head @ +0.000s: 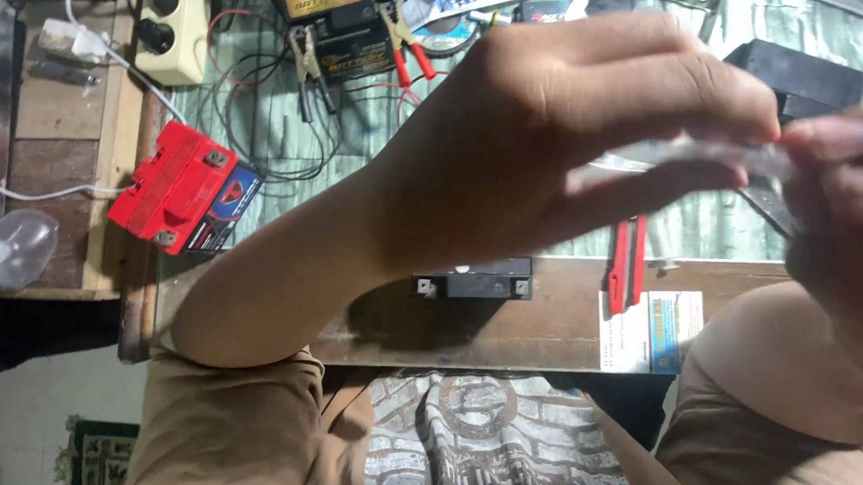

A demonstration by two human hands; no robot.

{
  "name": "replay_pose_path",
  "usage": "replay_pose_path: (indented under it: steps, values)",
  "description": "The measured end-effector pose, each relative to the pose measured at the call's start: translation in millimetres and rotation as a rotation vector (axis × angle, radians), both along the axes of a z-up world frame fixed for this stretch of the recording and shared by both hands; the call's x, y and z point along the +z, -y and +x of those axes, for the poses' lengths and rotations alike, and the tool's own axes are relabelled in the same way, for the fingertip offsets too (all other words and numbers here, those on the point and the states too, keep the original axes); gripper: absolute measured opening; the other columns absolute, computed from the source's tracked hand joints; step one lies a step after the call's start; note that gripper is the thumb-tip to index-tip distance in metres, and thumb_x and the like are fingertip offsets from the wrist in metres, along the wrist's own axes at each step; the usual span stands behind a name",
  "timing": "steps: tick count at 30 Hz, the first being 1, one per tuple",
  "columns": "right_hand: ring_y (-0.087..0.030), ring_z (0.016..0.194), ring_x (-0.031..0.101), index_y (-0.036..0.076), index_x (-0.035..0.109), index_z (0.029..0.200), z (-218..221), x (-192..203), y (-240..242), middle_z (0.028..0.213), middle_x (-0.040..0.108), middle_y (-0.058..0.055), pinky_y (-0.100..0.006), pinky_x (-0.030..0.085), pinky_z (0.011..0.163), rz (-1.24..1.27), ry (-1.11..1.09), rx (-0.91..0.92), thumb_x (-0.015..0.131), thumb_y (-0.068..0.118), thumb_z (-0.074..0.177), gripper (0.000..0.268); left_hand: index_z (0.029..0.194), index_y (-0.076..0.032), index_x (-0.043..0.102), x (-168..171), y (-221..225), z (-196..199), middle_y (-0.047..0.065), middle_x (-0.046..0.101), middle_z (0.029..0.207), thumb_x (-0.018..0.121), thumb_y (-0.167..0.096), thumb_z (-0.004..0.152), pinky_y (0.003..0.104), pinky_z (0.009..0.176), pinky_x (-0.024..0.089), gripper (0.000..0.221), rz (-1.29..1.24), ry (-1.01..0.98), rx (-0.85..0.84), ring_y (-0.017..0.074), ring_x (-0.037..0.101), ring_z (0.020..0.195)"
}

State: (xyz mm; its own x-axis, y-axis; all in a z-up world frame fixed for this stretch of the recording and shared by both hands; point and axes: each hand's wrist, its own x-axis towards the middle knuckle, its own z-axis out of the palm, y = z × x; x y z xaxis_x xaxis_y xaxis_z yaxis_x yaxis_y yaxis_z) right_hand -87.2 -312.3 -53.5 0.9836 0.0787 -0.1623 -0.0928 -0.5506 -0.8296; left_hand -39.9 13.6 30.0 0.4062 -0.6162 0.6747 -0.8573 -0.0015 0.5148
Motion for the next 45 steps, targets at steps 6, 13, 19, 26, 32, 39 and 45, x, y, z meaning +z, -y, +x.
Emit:
replay_pose_path:
  steps: [6,13,19,26,32,39,45]
  values:
    - [-0.039,0.133,0.068,-0.009,0.054,0.129,17,42,-41,0.139,0.059,-0.034,-0.045,0.056,0.119,-0.029,0.783,0.35,0.069,-0.029,0.128,0.025,0.122,-0.004,0.062,-25,15,27,0.014,0.074,0.116,0.075,-0.005,0.11,0.04,0.092,0.066,0.018,-0.134,0.007,0.019,0.031,0.08,0.102]
    - [-0.037,0.132,0.07,-0.014,0.06,0.129,24,59,-75,0.139,0.066,-0.032,-0.042,0.061,0.114,0.049,0.633,0.251,0.077,-0.022,0.132,0.019,0.122,0.001,0.063,-38,10,40,0.02,0.075,0.114,0.074,-0.001,0.108,0.037,0.091,0.069,0.018,-0.113,-0.053,-0.008,0.0306,0.082,0.1]
    - [-0.044,0.14,0.068,-0.019,0.061,0.13,34,47,-66,0.139,0.067,-0.037,-0.049,0.054,0.131,0.011,0.688,0.307,0.077,-0.029,0.134,0.02,0.121,0.003,0.064,-39,11,41,0.02,0.075,0.113,0.074,0.002,0.106,0.035,0.098,0.068,0.018,-0.124,-0.117,-0.024,0.0291,0.081,0.106]
    - [-0.042,0.146,0.066,-0.015,0.059,0.135,40,38,-58,0.144,0.065,-0.033,-0.051,0.052,0.142,0.033,0.679,0.323,0.07,-0.024,0.138,0.015,0.116,0.004,0.065,-41,12,43,0.018,0.075,0.106,0.073,0.0,0.105,0.033,0.092,0.067,0.013,-0.132,-0.083,-0.014,0.027,0.08,0.099]
    - [-0.04,0.147,0.067,-0.015,0.062,0.135,37,33,-58,0.145,0.067,-0.031,-0.048,0.053,0.143,0.034,0.683,0.254,0.074,-0.024,0.143,0.017,0.108,0.003,0.065,-39,13,42,0.015,0.071,0.097,0.073,0.002,0.104,0.032,0.082,0.06,0.01,-0.138,-0.042,0.001,0.0244,0.075,0.091]
    - [-0.042,0.153,0.062,-0.015,0.057,0.141,40,31,-52,0.149,0.062,-0.031,-0.049,0.051,0.147,0.046,0.638,0.293,0.066,-0.023,0.139,0.012,0.105,0.002,0.066,-39,14,41,0.013,0.07,0.095,0.072,0.003,0.104,0.031,0.079,0.058,0.007,-0.146,-0.084,0.01,0.0223,0.072,0.087]
    - [-0.038,0.152,0.062,-0.01,0.055,0.139,43,22,-45,0.15,0.061,-0.029,-0.048,0.051,0.146,0.082,0.638,0.283,0.066,-0.021,0.14,0.016,0.104,0.005,0.065,-39,15,42,0.015,0.07,0.096,0.072,0.007,0.102,0.033,0.082,0.063,0.008,-0.148,-0.073,-0.01,0.0246,0.073,0.089]
